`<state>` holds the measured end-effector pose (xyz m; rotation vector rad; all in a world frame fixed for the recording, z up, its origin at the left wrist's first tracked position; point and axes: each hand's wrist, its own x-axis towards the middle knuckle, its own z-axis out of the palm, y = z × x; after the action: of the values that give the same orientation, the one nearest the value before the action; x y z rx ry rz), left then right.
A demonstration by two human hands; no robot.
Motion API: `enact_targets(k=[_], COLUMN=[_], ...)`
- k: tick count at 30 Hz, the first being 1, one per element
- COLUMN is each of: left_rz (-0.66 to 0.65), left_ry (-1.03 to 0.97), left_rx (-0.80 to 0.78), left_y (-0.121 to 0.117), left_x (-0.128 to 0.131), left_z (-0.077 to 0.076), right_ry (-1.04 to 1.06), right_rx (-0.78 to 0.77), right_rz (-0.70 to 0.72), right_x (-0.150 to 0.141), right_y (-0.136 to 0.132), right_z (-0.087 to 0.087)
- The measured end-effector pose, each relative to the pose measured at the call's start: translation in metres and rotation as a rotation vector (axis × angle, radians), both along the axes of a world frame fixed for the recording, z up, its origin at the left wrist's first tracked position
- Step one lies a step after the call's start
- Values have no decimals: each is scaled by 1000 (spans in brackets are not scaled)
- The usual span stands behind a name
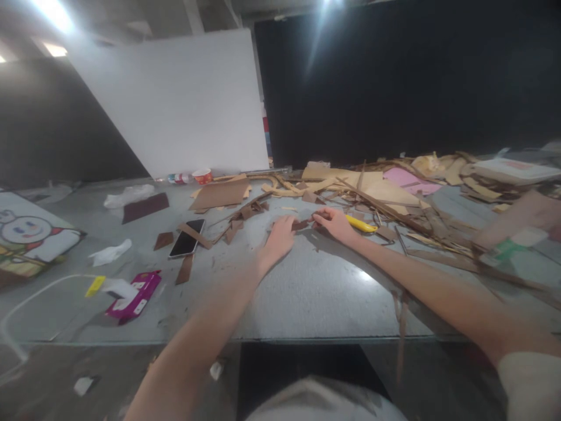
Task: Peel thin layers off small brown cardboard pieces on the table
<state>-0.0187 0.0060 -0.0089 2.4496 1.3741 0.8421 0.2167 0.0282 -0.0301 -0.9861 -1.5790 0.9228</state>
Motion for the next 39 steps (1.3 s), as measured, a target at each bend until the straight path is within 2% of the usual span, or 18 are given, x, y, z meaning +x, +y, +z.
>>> enact_targets(k=[4, 10, 15, 20, 27, 31, 39], left_rz=[-29, -47, -53, -68, -225, -237, -208], left_ry=[16, -5, -11, -43, -7, -3, -62], left_rx=[11, 19, 38, 38, 125, 139, 125], left_y=[1, 2, 3, 1, -4, -3, 1], left_x=[0, 0, -1, -2, -2, -2, 0], left_z=[-1, -4, -5, -6, 0, 1, -4], right_ry=[-18, -20, -13, -41, -104, -115, -219], right_rx=[34, 99, 80, 69, 114, 124, 291], right_rz=[15, -57, 22, 43, 12, 28, -60], right_x=[0, 0, -1, 0, 1, 0, -2], right_y=[-2, -4, -6, -5, -8, -10, -12], right_z=[0, 5, 5, 1, 4, 7, 8])
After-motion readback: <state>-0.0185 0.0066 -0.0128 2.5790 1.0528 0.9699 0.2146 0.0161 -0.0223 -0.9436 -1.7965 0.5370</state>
